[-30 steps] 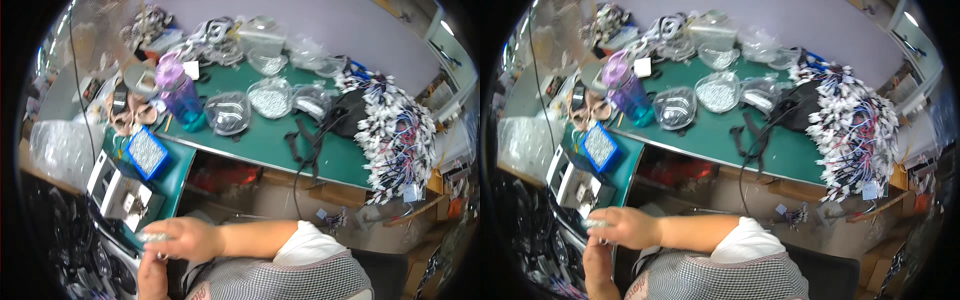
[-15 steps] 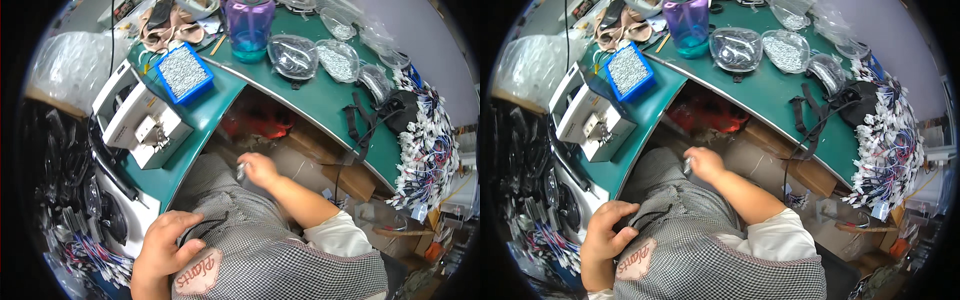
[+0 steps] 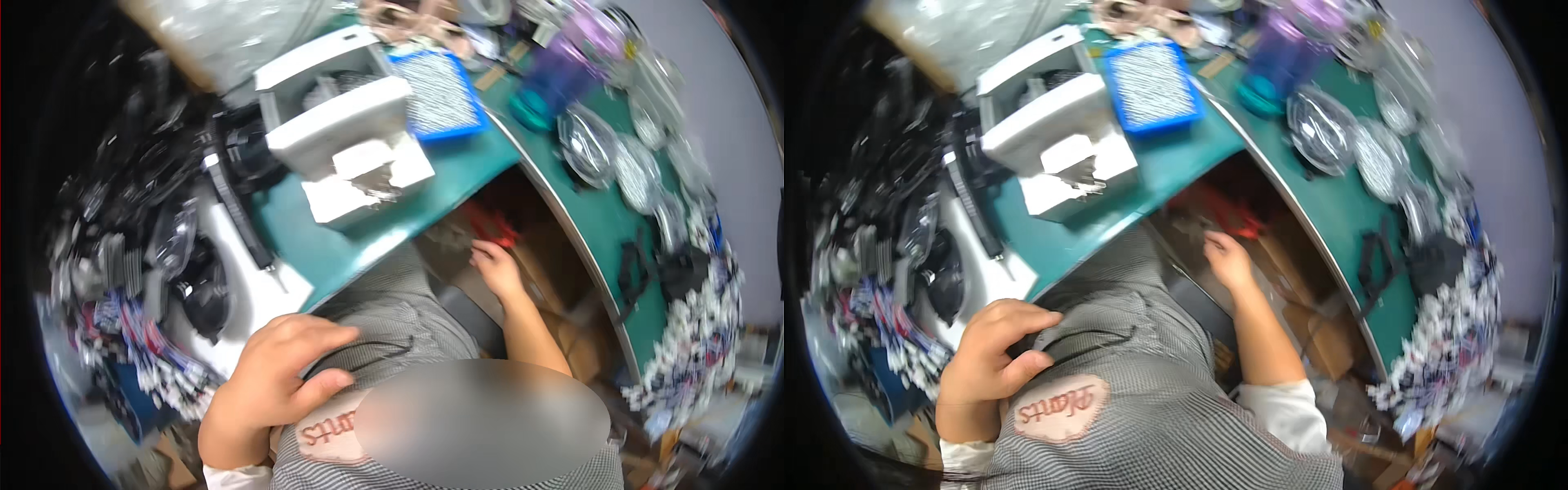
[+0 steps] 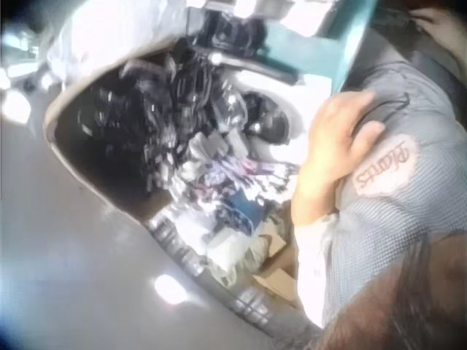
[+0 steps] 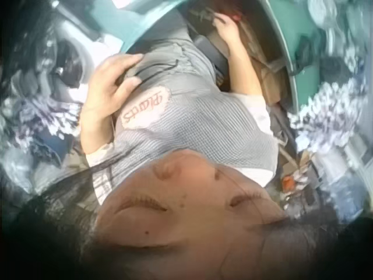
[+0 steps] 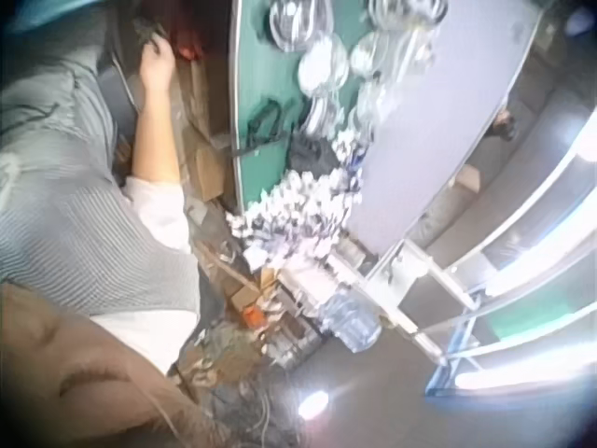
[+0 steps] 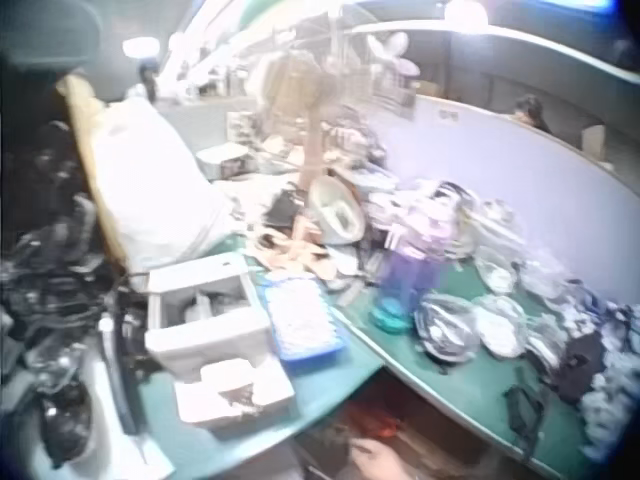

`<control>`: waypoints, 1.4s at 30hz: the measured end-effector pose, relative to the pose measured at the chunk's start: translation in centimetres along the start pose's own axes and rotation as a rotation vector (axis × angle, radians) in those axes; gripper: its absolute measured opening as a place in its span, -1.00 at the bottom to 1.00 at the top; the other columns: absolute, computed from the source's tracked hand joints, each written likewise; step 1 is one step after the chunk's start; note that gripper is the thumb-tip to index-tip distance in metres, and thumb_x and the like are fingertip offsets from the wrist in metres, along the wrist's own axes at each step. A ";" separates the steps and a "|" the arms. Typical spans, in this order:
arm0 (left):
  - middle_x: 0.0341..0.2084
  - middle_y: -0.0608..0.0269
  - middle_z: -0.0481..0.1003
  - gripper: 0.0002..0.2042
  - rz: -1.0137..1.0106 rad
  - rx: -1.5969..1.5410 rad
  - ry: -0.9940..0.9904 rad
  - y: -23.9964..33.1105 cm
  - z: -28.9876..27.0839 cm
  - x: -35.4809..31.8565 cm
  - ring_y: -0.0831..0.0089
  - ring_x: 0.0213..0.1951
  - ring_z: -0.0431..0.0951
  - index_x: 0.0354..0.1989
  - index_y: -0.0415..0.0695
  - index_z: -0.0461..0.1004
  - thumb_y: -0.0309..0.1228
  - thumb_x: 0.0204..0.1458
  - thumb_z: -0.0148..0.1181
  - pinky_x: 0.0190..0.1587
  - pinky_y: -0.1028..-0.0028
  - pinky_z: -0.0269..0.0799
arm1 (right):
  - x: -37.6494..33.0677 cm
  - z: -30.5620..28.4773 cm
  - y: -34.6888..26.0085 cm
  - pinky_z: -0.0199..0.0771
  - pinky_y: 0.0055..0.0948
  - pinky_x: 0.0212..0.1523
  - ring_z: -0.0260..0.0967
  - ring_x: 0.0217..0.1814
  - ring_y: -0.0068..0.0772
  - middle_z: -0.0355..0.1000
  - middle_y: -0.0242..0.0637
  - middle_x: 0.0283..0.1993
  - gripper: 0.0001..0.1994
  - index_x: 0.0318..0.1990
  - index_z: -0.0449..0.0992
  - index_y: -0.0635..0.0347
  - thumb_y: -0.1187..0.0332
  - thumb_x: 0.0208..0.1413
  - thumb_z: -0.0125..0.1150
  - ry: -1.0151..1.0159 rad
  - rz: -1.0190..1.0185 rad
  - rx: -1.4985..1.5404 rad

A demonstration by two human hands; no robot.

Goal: The person installs a bit into an electric screwdriver, unpacks and separates wire harness assemblies, places a lens and an LED panel into a headlight frame by hand, and fastens screws using the electric screwdriver.

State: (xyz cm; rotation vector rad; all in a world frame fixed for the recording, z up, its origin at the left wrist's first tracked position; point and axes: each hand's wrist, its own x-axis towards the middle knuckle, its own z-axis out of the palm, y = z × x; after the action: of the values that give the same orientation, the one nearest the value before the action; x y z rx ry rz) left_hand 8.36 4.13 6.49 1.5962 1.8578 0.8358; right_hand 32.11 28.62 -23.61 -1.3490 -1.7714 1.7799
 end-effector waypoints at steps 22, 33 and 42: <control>-0.20 0.21 0.49 -0.55 -0.246 0.470 0.645 -5.6 -4.9 -12.4 0.20 -0.18 0.49 -0.16 -0.12 0.53 -0.19 -0.26 0.40 -0.13 0.30 0.36 | -6.2 21.7 -28.7 0.47 -0.26 -0.08 0.36 0.03 -0.04 0.29 0.02 0.09 -0.48 0.12 0.37 0.25 0.40 -0.06 0.28 -0.435 -1.031 -0.486; -0.20 0.14 0.48 -0.84 -0.102 0.646 0.546 -8.7 -0.6 -12.4 0.24 -0.19 0.52 -0.40 -0.13 0.45 -0.41 -0.20 0.11 -0.25 0.32 0.43 | -2.8 26.9 -28.4 0.30 -0.23 0.16 0.23 0.17 0.09 0.09 0.11 0.19 -0.21 0.37 -0.01 0.16 0.47 -0.09 0.16 -0.289 -0.871 -0.658; -0.12 0.17 0.50 -0.84 -0.071 0.611 0.492 -9.4 -2.0 -13.5 0.22 -0.08 0.50 -0.36 -0.14 0.47 -0.39 -0.14 0.13 -0.10 0.29 0.45 | -7.5 22.7 -33.0 0.46 -0.52 -0.47 0.37 -0.45 -0.49 0.36 -0.18 -0.29 -0.21 0.38 -0.12 0.25 0.51 0.00 0.15 -0.380 -0.710 0.397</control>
State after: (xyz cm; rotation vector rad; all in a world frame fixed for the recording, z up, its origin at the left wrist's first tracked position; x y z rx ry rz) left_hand 2.76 -10.41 0.85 1.7570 2.7020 0.7086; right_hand 5.70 15.46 4.47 -0.1823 -1.6370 1.8684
